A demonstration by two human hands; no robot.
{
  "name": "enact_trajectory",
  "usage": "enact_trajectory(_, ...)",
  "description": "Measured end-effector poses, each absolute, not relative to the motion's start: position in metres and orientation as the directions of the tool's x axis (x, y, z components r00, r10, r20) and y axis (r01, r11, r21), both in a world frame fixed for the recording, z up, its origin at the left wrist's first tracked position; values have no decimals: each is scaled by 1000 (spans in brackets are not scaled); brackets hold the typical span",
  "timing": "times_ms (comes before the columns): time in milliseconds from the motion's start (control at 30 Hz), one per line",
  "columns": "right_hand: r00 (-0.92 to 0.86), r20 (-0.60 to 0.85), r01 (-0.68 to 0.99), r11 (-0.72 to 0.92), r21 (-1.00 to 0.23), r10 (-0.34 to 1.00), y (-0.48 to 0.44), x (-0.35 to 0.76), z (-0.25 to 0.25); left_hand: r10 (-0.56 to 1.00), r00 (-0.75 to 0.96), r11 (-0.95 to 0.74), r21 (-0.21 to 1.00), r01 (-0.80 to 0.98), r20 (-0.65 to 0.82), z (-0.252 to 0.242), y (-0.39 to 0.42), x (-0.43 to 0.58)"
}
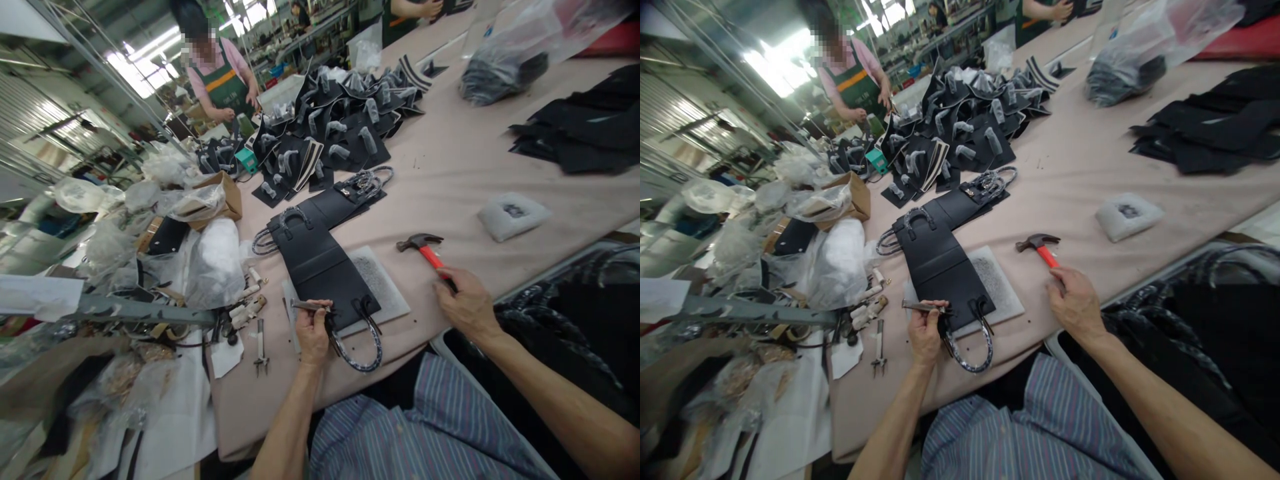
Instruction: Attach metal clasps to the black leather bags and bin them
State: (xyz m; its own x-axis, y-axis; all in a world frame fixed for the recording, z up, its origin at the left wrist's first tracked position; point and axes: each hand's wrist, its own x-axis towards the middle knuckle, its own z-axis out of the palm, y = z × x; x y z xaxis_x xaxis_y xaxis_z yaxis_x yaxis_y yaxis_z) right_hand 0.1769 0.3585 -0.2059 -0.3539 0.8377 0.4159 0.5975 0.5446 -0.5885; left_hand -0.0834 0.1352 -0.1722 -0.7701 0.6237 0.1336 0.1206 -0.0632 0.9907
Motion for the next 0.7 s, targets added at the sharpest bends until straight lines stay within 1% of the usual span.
enact_trajectory(67,-326,402,630,514,-582,856,362,178,-207,594,-798,-103,993,50,102,-172,137,-84)
enact_trajectory(133,-311,385,654,490,-576,869,365,181,-210,587,-805,-118,993,28,92,-171,138,-84)
enact_trajectory(500,-373,349,714,506,-484,860,374,184,-212,657,-740,-69,988,135,147,-170,137,-81)
enact_trajectory(700,-389,361,725,524,-448,848,374,184,-214,706,-689,-19,977,212,163,-173,143,-77)
